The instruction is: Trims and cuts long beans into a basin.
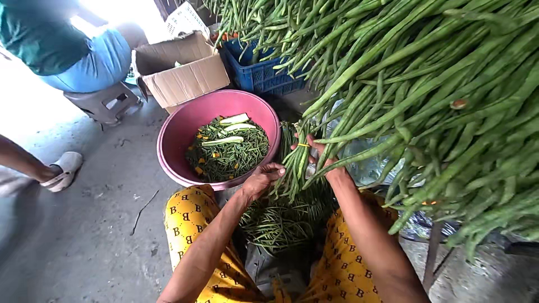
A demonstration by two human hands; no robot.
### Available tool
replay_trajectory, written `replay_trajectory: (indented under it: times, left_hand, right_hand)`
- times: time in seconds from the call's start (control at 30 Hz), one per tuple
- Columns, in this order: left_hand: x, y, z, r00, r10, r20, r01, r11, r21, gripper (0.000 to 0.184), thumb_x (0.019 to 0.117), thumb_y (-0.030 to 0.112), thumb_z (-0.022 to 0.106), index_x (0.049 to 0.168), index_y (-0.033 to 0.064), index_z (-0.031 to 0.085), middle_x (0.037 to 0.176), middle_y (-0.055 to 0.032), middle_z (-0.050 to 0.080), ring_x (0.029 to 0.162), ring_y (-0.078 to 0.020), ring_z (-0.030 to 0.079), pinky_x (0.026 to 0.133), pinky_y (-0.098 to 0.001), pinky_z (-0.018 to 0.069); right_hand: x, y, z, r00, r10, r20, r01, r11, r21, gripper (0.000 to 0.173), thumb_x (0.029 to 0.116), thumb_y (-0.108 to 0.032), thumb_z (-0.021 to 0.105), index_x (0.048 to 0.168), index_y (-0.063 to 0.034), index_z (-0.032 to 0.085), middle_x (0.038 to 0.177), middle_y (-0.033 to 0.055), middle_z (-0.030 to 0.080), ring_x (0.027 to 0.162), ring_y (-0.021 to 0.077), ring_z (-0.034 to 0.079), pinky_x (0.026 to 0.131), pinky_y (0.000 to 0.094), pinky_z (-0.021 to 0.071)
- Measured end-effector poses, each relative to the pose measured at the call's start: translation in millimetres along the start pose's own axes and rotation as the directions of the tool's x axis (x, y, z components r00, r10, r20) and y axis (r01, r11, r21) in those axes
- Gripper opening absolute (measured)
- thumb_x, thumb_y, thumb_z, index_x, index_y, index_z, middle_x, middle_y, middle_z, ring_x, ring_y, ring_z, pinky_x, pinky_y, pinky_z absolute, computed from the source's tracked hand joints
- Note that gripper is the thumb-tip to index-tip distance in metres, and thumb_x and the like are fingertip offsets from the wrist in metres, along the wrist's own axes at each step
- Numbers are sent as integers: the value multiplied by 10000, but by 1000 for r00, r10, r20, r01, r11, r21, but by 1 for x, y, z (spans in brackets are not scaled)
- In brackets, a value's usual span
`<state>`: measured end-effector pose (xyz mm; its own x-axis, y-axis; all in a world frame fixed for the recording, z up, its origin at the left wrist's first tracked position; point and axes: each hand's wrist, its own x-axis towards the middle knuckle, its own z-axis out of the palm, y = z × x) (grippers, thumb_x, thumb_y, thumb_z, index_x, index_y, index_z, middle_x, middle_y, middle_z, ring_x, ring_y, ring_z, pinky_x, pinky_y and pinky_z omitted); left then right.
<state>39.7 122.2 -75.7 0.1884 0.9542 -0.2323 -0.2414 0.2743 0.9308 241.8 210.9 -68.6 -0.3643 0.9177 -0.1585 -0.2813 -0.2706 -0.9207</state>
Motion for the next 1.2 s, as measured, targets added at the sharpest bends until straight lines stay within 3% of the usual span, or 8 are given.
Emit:
replay_trajectory:
  times: [0.17,0.4,0.5,0.6,0.7,0.83,0.9,1.2]
  left_hand:
    - [1,9,-11,1000,-9,3,5,748,663,281,1077,153,488,1207,-33,653,1024,-98,668,868,-110,617,855,-304,525]
    - [-8,-10,-29,881,-457,-123,197,117,973,355,1048,222,536,1228,-58,660,1248,-307,639,1198,-475,598,1012,-665,433]
    - [-10,-9,-22,978,-200,-64,128,325,937,555,1006,337,655,1392,-48,552,1362,-306,582,1291,-455,561,1100,-619,418]
    - [-7,-14,-6,975,221,24,-158,614,773,414,984,309,687,1208,-38,665,1170,-201,694,1096,-285,680,1006,-449,533]
    - [-3,-14,-1,939,343,-25,-226,670,707,400,914,320,776,1082,-28,675,975,-140,700,893,-206,678,872,-405,560]
    - [-4,-7,-4,930,366,-35,-210,606,767,364,1002,207,650,1273,-37,664,1061,-187,738,957,-265,721,922,-457,561]
    - [-1,-9,-4,915,399,-56,-205,579,789,528,1003,146,617,1479,-29,472,1153,-220,708,995,-320,714,923,-497,558]
    - [6,-24,-3,699,705,119,-244,78,967,214,1008,95,595,1105,-58,709,1175,-277,664,940,-422,711,736,-506,600]
  right_hand:
    - [-1,-3,15,977,-12,-211,18,999,27,236,1088,-275,481,1206,-105,593,857,-1,695,417,-23,396,363,131,332]
    - [17,-3,-34,914,-210,-348,237,971,34,242,1109,-258,422,1190,-103,590,906,-4,692,614,13,578,511,161,470]
    - [6,-8,-16,939,-130,-319,128,991,-26,226,1088,-288,484,1193,-120,594,916,-2,725,526,-13,527,447,145,435]
    - [-7,-3,20,952,47,-304,-64,997,-45,244,1056,-328,564,1188,-130,616,907,4,744,460,-10,449,398,157,357]
    - [-6,4,39,971,102,-218,-116,992,-51,264,1067,-346,542,1154,-111,625,904,19,743,467,-2,455,417,156,362]
    - [-5,3,35,981,84,-173,-109,984,-143,221,1055,-252,577,1198,-90,622,947,14,732,488,-8,463,427,150,369]
    - [-6,1,32,983,69,-170,-98,981,-169,242,1018,-143,623,1246,-63,640,827,-3,672,455,-7,428,409,148,379]
    - [-10,4,40,984,68,-163,-89,988,-129,208,1073,-306,531,1127,-123,614,871,-14,712,421,-27,379,394,135,333]
